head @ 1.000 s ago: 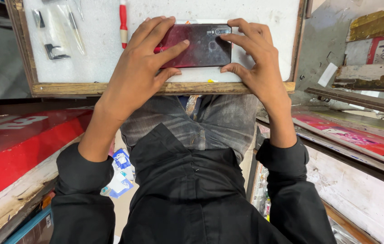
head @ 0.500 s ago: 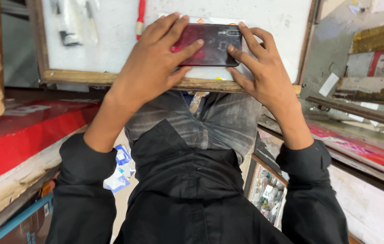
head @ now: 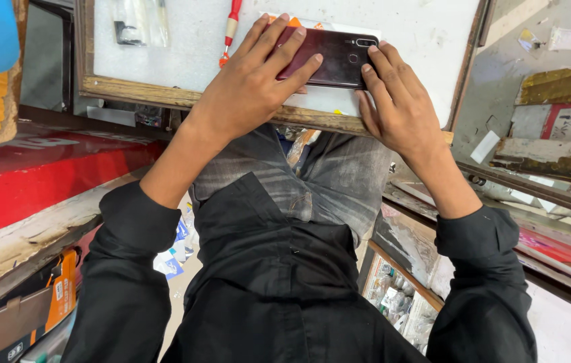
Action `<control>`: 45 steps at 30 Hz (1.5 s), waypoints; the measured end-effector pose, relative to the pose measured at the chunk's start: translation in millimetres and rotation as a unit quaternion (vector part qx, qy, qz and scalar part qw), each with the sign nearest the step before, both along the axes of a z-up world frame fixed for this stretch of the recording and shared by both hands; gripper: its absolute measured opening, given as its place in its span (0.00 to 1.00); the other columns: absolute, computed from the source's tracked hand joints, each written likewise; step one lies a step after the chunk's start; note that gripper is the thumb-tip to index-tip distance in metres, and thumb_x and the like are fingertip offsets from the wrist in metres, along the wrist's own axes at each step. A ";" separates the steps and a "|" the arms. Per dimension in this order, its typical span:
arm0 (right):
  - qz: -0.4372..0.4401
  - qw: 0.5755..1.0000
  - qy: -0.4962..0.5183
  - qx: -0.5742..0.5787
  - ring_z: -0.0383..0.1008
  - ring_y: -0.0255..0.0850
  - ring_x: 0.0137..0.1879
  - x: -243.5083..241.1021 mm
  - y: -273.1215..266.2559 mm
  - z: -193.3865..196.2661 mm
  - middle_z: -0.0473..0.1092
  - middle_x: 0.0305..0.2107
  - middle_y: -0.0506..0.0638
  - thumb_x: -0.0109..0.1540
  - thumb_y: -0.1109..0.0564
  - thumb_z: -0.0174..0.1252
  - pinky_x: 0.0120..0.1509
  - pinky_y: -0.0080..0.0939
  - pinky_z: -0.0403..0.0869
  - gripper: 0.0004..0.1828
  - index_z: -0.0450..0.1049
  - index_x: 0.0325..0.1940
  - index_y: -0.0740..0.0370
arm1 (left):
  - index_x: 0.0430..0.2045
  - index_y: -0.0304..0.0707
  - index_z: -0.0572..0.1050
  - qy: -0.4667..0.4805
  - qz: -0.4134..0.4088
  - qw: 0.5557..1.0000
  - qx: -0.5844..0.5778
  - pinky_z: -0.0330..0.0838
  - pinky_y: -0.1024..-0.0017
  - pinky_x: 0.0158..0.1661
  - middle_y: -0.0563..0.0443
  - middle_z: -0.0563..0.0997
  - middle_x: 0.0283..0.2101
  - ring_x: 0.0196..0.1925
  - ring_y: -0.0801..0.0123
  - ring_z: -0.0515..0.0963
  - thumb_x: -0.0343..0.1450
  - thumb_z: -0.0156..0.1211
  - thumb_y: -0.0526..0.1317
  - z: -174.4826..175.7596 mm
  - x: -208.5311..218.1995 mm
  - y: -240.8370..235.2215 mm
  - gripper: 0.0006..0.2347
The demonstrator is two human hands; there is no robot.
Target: The person disassembles a smartphone, cleans the back cover with a toothbrush, and reassembles the device. They use a screwdriver to remove screws, a toothbrush to clean the back cover, and a plastic card to pry open the case. The person also applies adhesive to the back cover before reattaching it.
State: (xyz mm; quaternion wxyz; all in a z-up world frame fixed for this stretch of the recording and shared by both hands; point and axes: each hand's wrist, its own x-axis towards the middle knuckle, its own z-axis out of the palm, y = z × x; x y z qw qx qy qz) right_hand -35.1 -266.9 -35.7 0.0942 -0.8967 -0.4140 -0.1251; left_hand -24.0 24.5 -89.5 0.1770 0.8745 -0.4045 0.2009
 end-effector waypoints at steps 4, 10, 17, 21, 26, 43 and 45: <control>-0.010 1.000 -0.001 0.008 0.68 0.64 0.71 -1.7 2.6 -0.6 0.67 0.61 0.70 0.67 0.66 0.66 0.71 0.55 0.74 0.19 0.71 0.59 0.78 | 0.62 0.37 0.75 -0.008 -0.004 1.000 -0.008 0.56 0.46 0.74 0.33 0.72 0.67 0.73 0.40 0.65 0.77 0.59 0.37 -2.9 0.3 1.3 0.17; -0.017 0.998 0.039 0.043 0.69 0.62 0.71 1.7 -0.6 6.5 0.68 0.62 0.67 0.68 0.66 0.66 0.71 0.54 0.74 0.18 0.70 0.60 0.76 | 0.61 0.34 0.74 -0.017 -0.007 0.999 -0.029 0.60 0.48 0.73 0.36 0.73 0.63 0.71 0.43 0.69 0.77 0.62 0.35 -3.5 5.6 2.1 0.17; -0.042 0.986 0.094 0.132 0.74 0.57 0.67 10.1 1.6 14.9 0.70 0.61 0.62 0.64 0.70 0.65 0.70 0.50 0.75 0.20 0.71 0.60 0.71 | 0.51 0.29 0.75 0.002 -0.038 0.995 -0.097 0.71 0.54 0.63 0.42 0.78 0.57 0.62 0.50 0.76 0.76 0.66 0.38 13.4 21.8 4.1 0.13; -0.068 0.976 0.091 0.188 0.78 0.55 0.64 13.5 5.7 9.9 0.74 0.58 0.61 0.63 0.76 0.61 0.67 0.47 0.78 0.20 0.72 0.58 0.68 | 0.48 0.31 0.76 0.003 -0.025 0.996 -0.085 0.75 0.59 0.56 0.45 0.79 0.52 0.57 0.54 0.80 0.76 0.66 0.38 25.1 25.0 3.9 0.12; -0.074 0.968 0.073 0.229 0.80 0.54 0.60 18.7 9.5 6.5 0.76 0.53 0.61 0.65 0.74 0.63 0.62 0.44 0.80 0.16 0.74 0.56 0.69 | 0.46 0.32 0.76 0.012 -0.014 0.997 -0.070 0.76 0.62 0.53 0.48 0.81 0.51 0.54 0.57 0.82 0.73 0.64 0.33 38.7 27.6 1.9 0.10; -0.173 0.764 0.325 0.530 0.75 0.27 0.43 6.1 4.0 16.6 0.79 0.39 0.45 0.66 0.64 0.69 0.49 0.27 0.72 0.13 0.78 0.54 0.68 | 0.46 0.27 0.78 0.374 0.022 0.860 -0.348 0.74 0.67 0.36 0.43 0.83 0.36 0.35 0.62 0.81 0.76 0.64 0.39 44.0 9.7 -32.8 0.11; -0.194 0.790 0.305 0.496 0.74 0.27 0.42 2.1 7.2 33.6 0.78 0.37 0.45 0.65 0.64 0.70 0.46 0.27 0.72 0.13 0.79 0.53 0.68 | 0.45 0.27 0.78 0.399 0.021 0.844 -0.358 0.75 0.68 0.38 0.44 0.84 0.36 0.37 0.63 0.83 0.75 0.64 0.38 43.8 8.9 -35.2 0.11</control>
